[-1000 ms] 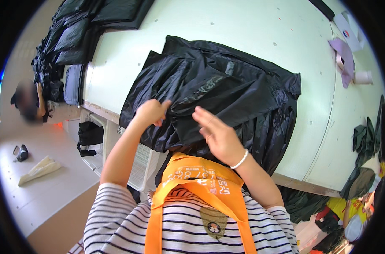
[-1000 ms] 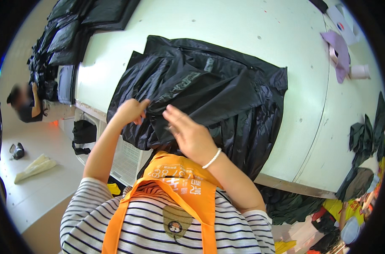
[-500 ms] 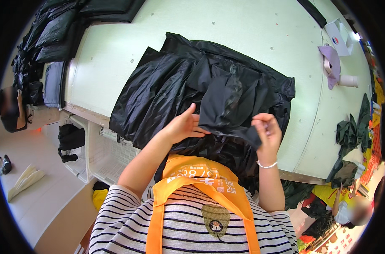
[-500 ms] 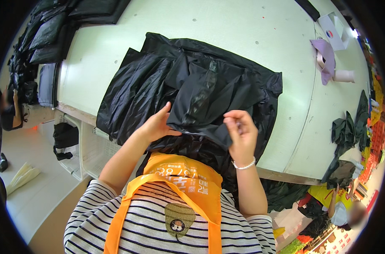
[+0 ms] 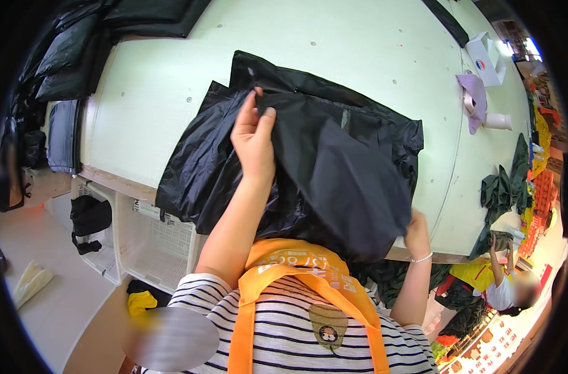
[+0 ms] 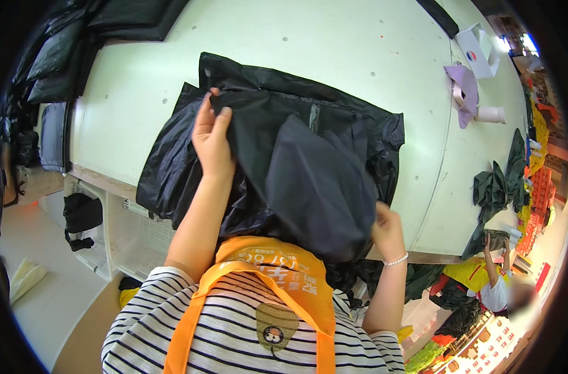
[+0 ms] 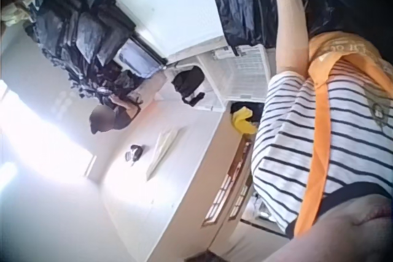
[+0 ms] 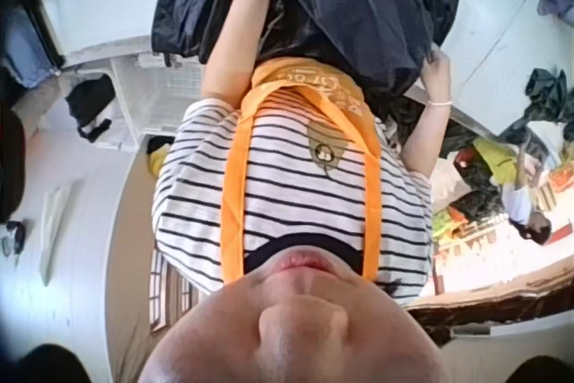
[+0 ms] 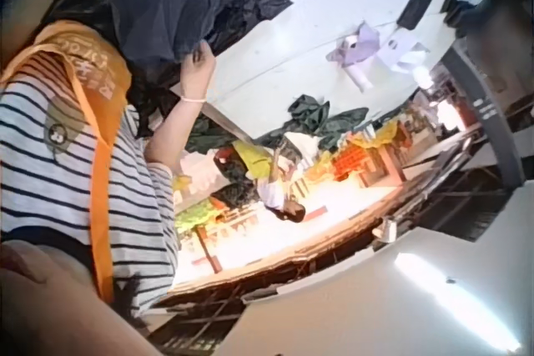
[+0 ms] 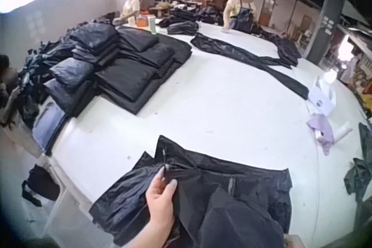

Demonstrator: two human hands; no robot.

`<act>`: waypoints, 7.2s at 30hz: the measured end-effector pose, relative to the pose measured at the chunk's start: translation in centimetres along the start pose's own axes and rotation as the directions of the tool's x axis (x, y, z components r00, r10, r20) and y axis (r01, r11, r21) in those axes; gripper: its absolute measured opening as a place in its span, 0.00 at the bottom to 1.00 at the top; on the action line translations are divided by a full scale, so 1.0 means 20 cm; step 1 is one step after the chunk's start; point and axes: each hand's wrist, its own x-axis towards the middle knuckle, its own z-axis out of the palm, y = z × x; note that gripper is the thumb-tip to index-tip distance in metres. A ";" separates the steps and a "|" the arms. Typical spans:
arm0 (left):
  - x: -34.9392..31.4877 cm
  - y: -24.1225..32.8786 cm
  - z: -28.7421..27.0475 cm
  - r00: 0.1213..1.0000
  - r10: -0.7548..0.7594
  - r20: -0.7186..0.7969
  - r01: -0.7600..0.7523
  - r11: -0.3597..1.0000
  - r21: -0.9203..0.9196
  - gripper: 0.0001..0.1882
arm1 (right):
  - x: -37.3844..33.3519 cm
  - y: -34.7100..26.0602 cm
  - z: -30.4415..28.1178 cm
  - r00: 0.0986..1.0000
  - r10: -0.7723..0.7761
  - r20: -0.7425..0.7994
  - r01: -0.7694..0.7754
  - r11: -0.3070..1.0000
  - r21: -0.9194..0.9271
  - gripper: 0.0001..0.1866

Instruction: The person folds a black jacket on a white table, smoothing the fabric and aligning the edges. The person then places the folded jacket into a black plastic bag and seals it with a clip.

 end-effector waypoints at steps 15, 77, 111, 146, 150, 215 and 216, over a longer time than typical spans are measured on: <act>0.09 0.17 -0.25 0.951 -0.307 0.020 0.308 0.949 -0.071 0.08 | 0.20 -0.30 0.24 0.976 -0.197 -0.093 0.167 0.951 -0.262 0.09; -0.23 0.08 -0.17 0.864 0.357 0.354 -0.477 0.804 0.355 0.11 | 0.29 0.06 0.60 0.526 -0.718 -0.456 0.738 0.652 -0.174 0.17; -0.55 0.10 -0.22 0.387 -0.061 0.920 -0.894 0.220 0.390 0.18 | 0.36 -0.16 0.32 0.500 -0.849 -0.169 0.532 0.456 -0.713 0.20; 0.06 -0.06 -0.55 0.993 -0.058 -0.105 0.110 0.798 0.593 0.25 | 0.44 0.03 0.49 0.626 -0.505 -0.594 0.604 0.796 -0.041 0.19; 0.10 -0.02 -0.36 0.993 -0.110 -0.038 0.115 0.890 0.442 0.25 | 0.46 0.00 0.62 0.698 -0.712 -0.081 0.646 0.674 -0.358 0.24; 0.05 -0.26 -0.12 0.640 -0.581 0.503 -0.332 0.381 0.863 0.11 | 0.66 0.02 0.64 0.889 -0.456 0.044 0.457 0.875 -0.163 0.10; -0.01 -0.24 -0.07 0.698 -0.428 0.574 -0.533 0.225 0.816 0.13 | 0.70 0.01 0.62 0.932 -0.351 0.094 0.363 0.917 -0.166 0.10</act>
